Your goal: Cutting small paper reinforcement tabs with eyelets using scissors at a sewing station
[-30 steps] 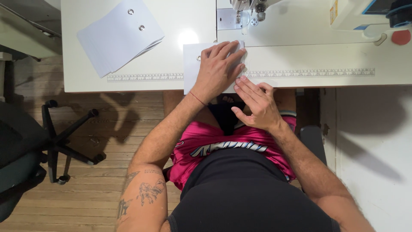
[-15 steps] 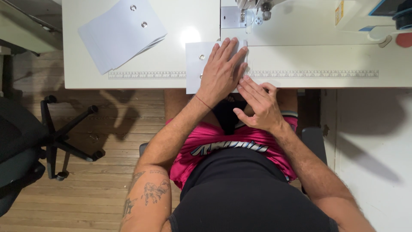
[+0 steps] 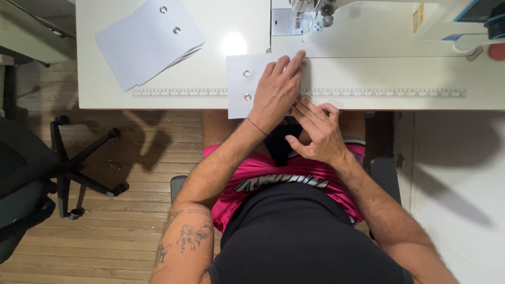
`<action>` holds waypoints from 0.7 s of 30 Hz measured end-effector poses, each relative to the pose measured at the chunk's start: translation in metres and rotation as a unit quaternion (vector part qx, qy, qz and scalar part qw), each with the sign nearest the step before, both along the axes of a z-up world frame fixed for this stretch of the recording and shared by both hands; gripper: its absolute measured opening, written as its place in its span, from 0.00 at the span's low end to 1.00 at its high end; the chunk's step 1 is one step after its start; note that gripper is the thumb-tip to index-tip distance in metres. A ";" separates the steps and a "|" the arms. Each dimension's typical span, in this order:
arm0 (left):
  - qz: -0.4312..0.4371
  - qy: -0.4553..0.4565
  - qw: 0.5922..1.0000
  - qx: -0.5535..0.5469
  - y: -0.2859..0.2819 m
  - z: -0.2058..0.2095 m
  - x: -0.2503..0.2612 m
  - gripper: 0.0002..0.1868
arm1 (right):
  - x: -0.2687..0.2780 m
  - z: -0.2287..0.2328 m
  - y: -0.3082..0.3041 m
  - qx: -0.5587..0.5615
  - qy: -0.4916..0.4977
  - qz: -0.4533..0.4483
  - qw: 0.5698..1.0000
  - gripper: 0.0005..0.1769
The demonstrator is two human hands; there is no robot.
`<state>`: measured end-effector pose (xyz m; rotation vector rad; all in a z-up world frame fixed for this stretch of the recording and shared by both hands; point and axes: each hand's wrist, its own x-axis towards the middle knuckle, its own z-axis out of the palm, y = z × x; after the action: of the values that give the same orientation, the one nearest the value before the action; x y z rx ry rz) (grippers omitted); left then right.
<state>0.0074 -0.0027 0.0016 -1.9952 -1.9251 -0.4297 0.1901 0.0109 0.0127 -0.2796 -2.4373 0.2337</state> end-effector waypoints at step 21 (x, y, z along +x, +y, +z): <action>0.019 -0.045 0.998 -0.046 -0.010 0.015 0.004 0.23 | 0.000 -0.018 0.000 -0.031 0.014 -0.011 0.999 0.31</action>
<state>0.0111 -0.0124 0.0163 -2.0246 -2.0678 -0.4354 0.1903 0.0106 -0.0049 -0.3293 -2.4010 0.3015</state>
